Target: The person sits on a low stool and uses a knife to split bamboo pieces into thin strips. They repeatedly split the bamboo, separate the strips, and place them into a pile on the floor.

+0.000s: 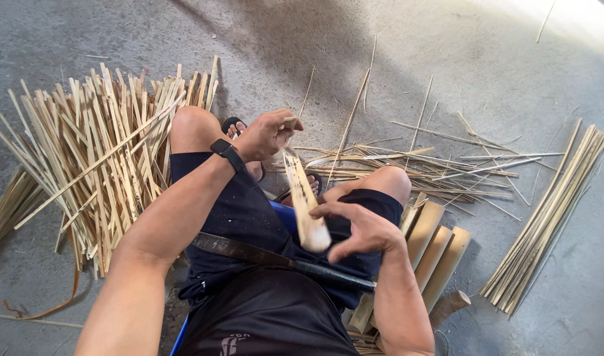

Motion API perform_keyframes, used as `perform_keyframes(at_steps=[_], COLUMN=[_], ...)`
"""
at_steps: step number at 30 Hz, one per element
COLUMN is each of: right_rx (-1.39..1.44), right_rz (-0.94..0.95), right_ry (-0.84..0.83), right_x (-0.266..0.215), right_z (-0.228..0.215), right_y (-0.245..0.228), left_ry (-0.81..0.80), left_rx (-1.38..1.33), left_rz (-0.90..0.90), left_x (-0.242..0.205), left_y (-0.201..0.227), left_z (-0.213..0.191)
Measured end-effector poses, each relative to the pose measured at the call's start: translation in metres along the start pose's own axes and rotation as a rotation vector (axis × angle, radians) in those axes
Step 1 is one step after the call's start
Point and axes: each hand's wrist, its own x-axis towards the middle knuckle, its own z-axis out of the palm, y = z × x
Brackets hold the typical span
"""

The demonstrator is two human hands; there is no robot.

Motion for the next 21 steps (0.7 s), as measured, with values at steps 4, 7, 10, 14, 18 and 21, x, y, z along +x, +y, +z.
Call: perform_keyframes(at_steps=[4,7,10,14,18,21], right_rx=[-0.048,-0.273,-0.396,-0.453,-0.325,-0.358], right_rz=[-0.017,-0.074,-0.092,-0.266,-0.330,-0.135], right_ry=[0.379,0.648,0.700,0.773,0.792,0.959], right_x=[0.029,0.082,0.132,0.152,0.154,0.130], right_z=[-0.004,-0.016,-0.032,-0.035,-0.047,-0.071], right_y=[-0.011,-0.004,0.013,0.040,0.074,0.089], left_ry=[0.029,0.003,0.012,0.006,0.104,0.184], left_rx=[0.063,0.251,0.357,0.457,0.373,0.252], left_rz=[-0.049,-0.056,0.060,0.164,0.214,0.170], left_x=[0.008,0.019,0.031,0.042,0.038,0.025], left_y=[0.024,0.032,0.029,0.009,-0.022,-0.038], left_z=[0.005,0.008,0.006,-0.009,-0.021,-0.049])
